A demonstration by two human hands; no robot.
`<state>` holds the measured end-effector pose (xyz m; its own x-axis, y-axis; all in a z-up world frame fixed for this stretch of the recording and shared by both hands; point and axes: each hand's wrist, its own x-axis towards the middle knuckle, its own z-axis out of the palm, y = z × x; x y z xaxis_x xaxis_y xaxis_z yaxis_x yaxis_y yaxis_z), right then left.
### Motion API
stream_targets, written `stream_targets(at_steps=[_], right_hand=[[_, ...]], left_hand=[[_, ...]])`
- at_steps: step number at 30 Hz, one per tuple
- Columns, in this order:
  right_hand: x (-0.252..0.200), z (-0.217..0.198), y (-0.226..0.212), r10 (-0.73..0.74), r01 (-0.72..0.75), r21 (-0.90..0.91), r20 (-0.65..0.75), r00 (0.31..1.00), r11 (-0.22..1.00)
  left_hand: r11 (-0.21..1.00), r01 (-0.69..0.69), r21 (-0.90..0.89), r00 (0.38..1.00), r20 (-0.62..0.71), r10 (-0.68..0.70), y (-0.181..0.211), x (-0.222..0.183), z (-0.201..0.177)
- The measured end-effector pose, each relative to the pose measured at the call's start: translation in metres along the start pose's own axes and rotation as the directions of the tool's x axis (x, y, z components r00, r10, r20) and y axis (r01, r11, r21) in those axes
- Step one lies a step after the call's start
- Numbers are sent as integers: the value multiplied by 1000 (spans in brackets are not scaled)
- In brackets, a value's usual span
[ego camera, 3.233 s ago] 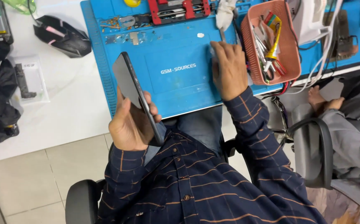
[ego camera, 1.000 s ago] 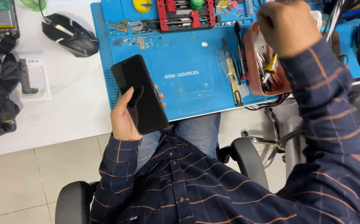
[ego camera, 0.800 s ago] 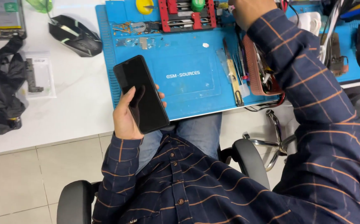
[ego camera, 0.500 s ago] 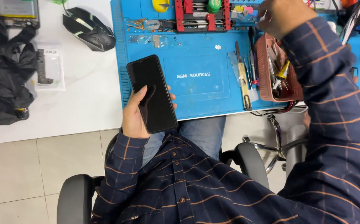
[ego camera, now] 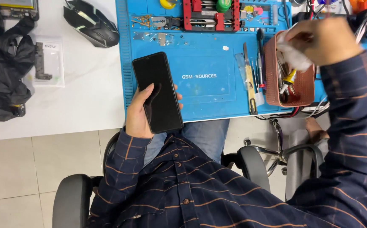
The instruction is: Testing a smartphone's display and software, followed by removing the SIM tray and prying open the back cover for internal access.
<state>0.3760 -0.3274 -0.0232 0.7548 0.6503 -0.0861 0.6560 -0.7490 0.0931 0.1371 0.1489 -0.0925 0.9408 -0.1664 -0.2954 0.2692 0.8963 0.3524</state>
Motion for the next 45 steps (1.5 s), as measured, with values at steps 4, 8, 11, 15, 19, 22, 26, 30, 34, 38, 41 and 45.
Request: stream_targets(at_steps=[4, 8, 11, 15, 19, 22, 26, 30, 34, 38, 41, 45], right_hand=[[6, 41, -18, 10, -4, 101, -58, 998, 995], [4, 10, -43, 59, -42, 204, -81, 995, 978], [-8, -2, -37, 111, -78, 235, -131, 985, 969], [-13, 19, -10, 121, -78, 160, -287, 950, 984], [-16, 0, -19, 105, -65, 153, -266, 958, 986], [-17, -15, -26, 78, -27, 185, -274, 959, 982], [19, -17, -47, -17, 83, 174, -351, 936, 981], [82, 28, -44, -63, -46, -361, -284, 957, 932], [124, 59, -15, -78, -50, -516, -223, 972, 855], [138, 70, -6, -194, 1, -659, -220, 956, 752], [137, 71, -13, -134, 27, -634, -122, 983, 773], [134, 72, -14, -64, 51, -603, -1, 998, 796]], left_hand=[[1000, 12, 0, 1000, 8, -12, 0, 0, 2], [1000, -9, 12, 1000, -9, 9, -1, -1, 0], [1000, -4, -1, 1000, -15, 3, -2, -1, -1], [1000, -7, -12, 1000, -7, 7, -3, 0, -4], [1000, -17, 2, 1000, -15, 17, -3, -2, -3], [1000, -23, 5, 999, -36, 23, -3, -2, -2], [1000, -13, 17, 999, -32, 13, -3, 1, 1], [999, -32, 21, 999, -31, 33, -4, 0, 1], [998, -61, -14, 998, -17, 60, -4, -4, -5], [1000, -18, -1, 998, 57, 18, -4, -4, -11], [994, 74, -85, 987, 146, -61, -8, -5, -25], [963, 225, -146, 942, 285, -176, -9, -13, -32]])
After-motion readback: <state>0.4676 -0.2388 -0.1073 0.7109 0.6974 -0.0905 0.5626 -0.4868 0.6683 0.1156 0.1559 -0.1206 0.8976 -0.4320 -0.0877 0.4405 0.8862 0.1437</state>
